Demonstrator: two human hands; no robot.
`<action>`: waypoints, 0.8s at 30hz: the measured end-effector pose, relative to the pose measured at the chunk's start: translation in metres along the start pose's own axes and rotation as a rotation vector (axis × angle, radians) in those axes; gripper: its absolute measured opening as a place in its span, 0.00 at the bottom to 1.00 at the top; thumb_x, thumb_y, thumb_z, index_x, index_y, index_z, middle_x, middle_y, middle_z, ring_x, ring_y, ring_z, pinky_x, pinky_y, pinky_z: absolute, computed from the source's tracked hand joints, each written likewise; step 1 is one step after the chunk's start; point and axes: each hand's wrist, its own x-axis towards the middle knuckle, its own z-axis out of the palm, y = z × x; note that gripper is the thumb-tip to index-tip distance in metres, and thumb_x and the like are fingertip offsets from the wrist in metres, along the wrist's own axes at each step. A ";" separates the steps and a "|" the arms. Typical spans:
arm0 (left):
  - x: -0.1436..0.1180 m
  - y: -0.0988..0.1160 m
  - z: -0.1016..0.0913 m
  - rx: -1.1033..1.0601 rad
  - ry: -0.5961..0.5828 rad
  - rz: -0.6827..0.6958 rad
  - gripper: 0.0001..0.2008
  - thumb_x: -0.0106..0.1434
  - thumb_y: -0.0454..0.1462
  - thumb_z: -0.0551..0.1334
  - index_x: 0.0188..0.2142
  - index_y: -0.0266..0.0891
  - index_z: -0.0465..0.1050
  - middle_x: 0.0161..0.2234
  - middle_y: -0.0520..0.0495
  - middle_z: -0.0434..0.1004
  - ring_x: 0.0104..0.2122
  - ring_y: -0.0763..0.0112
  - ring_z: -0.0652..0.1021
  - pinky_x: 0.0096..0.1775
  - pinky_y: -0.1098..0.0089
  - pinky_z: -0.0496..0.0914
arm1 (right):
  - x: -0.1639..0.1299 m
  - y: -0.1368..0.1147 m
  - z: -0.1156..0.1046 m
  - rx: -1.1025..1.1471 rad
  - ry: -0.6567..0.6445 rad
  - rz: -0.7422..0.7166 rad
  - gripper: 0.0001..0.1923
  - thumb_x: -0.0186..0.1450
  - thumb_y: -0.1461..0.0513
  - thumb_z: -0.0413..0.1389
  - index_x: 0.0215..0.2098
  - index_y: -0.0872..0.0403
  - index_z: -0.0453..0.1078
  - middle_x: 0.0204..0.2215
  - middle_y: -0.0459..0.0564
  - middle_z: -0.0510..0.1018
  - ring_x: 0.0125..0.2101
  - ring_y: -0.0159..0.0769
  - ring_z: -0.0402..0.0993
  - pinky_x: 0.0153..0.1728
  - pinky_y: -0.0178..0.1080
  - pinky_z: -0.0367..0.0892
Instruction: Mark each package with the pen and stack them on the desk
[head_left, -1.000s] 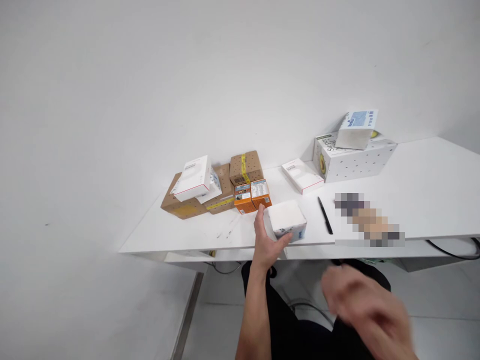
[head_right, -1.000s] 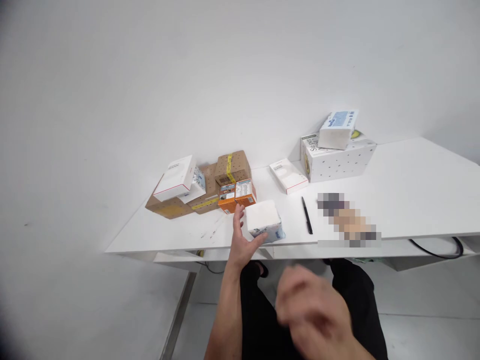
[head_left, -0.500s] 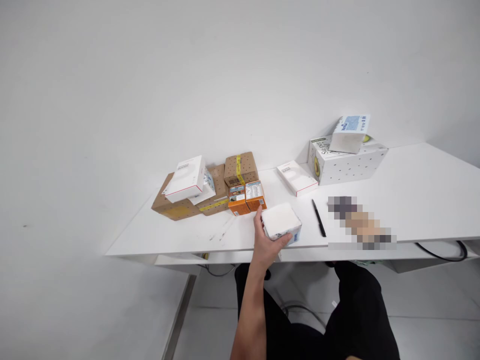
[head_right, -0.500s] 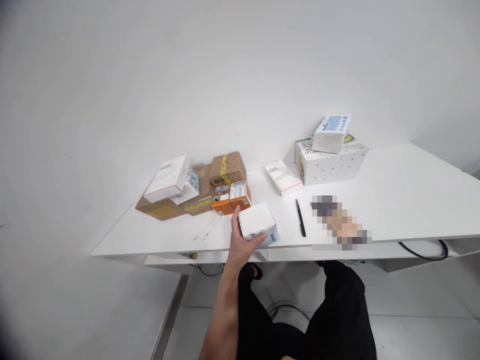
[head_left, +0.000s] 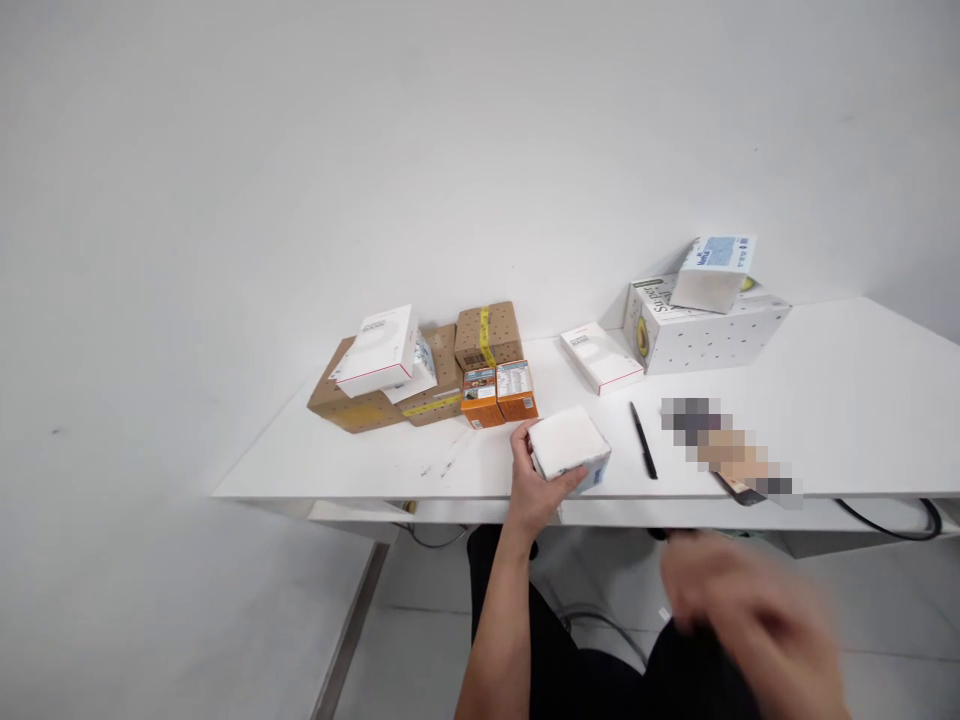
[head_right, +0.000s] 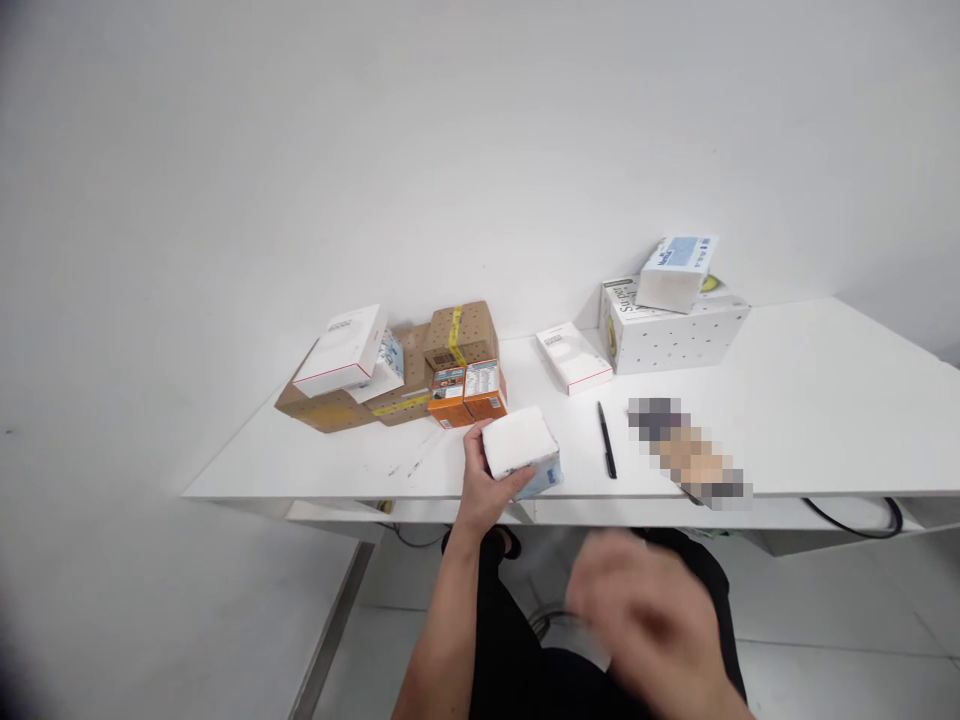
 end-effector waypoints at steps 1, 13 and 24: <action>0.000 0.001 0.001 -0.001 0.006 0.009 0.38 0.46 0.45 0.73 0.52 0.45 0.55 0.49 0.45 0.64 0.47 0.63 0.70 0.47 0.64 0.68 | 0.018 0.006 -0.001 -0.068 0.075 0.042 0.13 0.65 0.53 0.53 0.28 0.51 0.69 0.28 0.48 0.74 0.28 0.37 0.71 0.30 0.39 0.68; -0.006 -0.017 0.001 0.083 0.016 0.166 0.39 0.51 0.42 0.70 0.56 0.47 0.49 0.53 0.42 0.58 0.53 0.62 0.68 0.52 0.60 0.65 | 0.119 0.111 0.019 -0.989 -0.278 0.393 0.27 0.65 0.64 0.43 0.62 0.56 0.59 0.40 0.64 0.72 0.33 0.46 0.74 0.33 0.43 0.63; 0.001 -0.011 0.000 0.413 0.125 0.479 0.12 0.57 0.39 0.67 0.41 0.43 0.70 0.52 0.44 0.51 0.57 0.59 0.64 0.55 0.57 0.65 | 0.095 0.096 -0.011 0.523 0.153 0.514 0.13 0.53 0.54 0.61 0.32 0.53 0.72 0.22 0.46 0.73 0.21 0.31 0.67 0.20 0.34 0.61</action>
